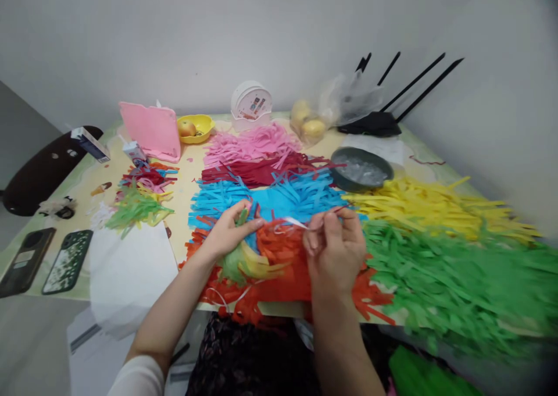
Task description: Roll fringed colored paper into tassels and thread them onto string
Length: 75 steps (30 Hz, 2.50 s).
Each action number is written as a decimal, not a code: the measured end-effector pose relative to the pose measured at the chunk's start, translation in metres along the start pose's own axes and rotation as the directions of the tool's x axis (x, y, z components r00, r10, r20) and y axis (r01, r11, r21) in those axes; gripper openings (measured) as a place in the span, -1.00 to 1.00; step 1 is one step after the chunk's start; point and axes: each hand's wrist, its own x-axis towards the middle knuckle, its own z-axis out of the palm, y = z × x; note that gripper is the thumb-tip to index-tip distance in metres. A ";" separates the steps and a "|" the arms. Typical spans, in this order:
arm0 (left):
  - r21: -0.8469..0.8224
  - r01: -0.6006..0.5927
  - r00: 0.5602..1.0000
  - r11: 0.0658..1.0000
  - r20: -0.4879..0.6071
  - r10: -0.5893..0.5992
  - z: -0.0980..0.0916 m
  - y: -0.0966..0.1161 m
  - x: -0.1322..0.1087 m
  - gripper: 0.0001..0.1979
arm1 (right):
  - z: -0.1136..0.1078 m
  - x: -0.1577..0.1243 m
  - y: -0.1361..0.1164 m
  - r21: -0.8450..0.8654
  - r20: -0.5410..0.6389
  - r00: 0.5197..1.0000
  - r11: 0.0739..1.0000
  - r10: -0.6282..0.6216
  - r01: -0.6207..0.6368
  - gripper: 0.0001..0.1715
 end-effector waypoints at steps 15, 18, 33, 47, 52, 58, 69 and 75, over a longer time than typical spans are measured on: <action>-0.254 -0.010 0.992 0.967 -0.127 -0.023 0.002 0.024 -0.018 -0.60 | 0.015 -0.023 -0.013 -0.527 0.422 0.904 0.792 -0.070 0.307 -0.89; -0.203 -0.017 0.986 0.979 -0.166 -0.018 0.004 0.026 -0.026 -0.63 | 0.015 -0.025 -0.012 -0.526 0.430 0.901 0.794 -0.061 0.305 -0.88; 0.421 -0.211 0.918 0.882 -0.224 0.327 0.014 0.021 -0.043 -0.95 | 0.008 -0.031 -0.016 -0.566 0.400 0.915 0.797 0.045 0.209 -0.92; 0.492 -0.313 0.934 0.813 0.005 0.357 0.013 0.001 -0.049 -0.84 | -0.008 -0.011 0.002 -0.423 0.432 0.792 0.873 0.432 -0.245 -0.57; 0.598 -0.317 0.921 0.736 0.010 0.389 0.018 -0.006 -0.052 -0.78 | -0.015 -0.011 0.005 -0.552 0.455 0.818 0.832 0.352 -0.051 -0.66; 0.653 -0.346 0.903 0.674 0.035 0.429 0.021 -0.009 -0.056 -0.74 | -0.016 -0.010 0.005 -0.569 0.511 0.829 0.813 0.226 0.129 -0.81; 0.573 -0.275 0.939 0.772 -0.010 0.343 0.021 -0.011 -0.050 -0.74 | -0.006 -0.007 0.009 -0.057 0.158 0.984 0.996 0.080 -0.071 -0.76; 0.414 -0.039 0.912 0.909 -0.356 0.201 0.003 -0.006 -0.049 -0.88 | -0.019 -0.001 -0.021 -0.049 -0.078 0.989 0.991 -0.127 0.123 -0.76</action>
